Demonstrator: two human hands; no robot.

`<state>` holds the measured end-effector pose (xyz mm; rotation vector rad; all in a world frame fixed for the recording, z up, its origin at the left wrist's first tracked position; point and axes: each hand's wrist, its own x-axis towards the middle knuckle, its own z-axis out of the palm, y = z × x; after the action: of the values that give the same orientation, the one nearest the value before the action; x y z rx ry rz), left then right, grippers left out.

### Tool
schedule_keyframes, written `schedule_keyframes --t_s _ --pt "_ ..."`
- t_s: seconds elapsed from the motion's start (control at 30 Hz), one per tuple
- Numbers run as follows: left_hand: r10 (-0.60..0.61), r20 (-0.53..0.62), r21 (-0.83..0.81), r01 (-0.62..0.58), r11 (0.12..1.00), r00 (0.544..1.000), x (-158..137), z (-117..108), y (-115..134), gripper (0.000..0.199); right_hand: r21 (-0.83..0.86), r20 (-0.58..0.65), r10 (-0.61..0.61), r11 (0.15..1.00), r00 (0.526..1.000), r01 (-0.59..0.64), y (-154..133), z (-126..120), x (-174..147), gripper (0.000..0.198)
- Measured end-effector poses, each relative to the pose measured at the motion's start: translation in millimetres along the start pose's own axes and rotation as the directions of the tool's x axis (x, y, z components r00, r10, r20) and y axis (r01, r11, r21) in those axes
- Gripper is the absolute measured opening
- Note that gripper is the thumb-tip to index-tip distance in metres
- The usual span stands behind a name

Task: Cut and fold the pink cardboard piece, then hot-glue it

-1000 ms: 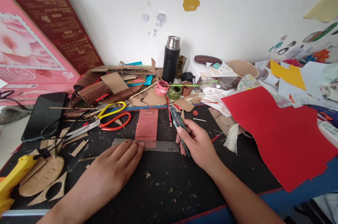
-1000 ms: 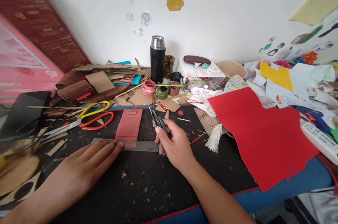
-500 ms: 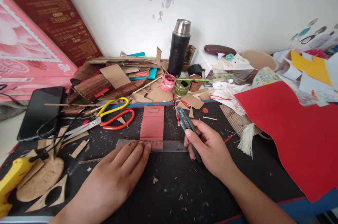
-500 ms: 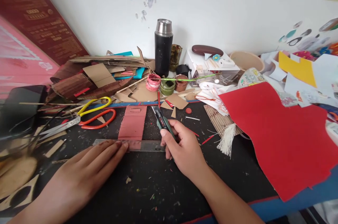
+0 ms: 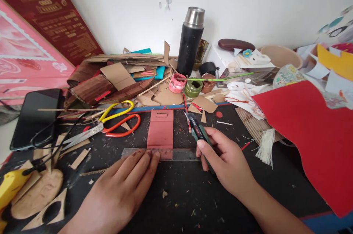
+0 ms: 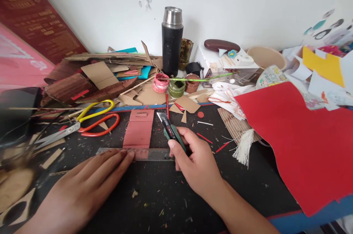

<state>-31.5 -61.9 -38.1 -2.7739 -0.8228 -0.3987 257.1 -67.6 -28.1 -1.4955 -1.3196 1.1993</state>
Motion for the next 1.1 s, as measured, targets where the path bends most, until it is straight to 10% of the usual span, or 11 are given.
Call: schedule_keyframes --t_s 1.1 --pt "-0.114 0.047 -0.093 0.118 0.989 0.992 -11 8 9 0.055 -0.265 0.062 -0.146 0.951 0.987 0.157 -5 -2 -5 0.03"
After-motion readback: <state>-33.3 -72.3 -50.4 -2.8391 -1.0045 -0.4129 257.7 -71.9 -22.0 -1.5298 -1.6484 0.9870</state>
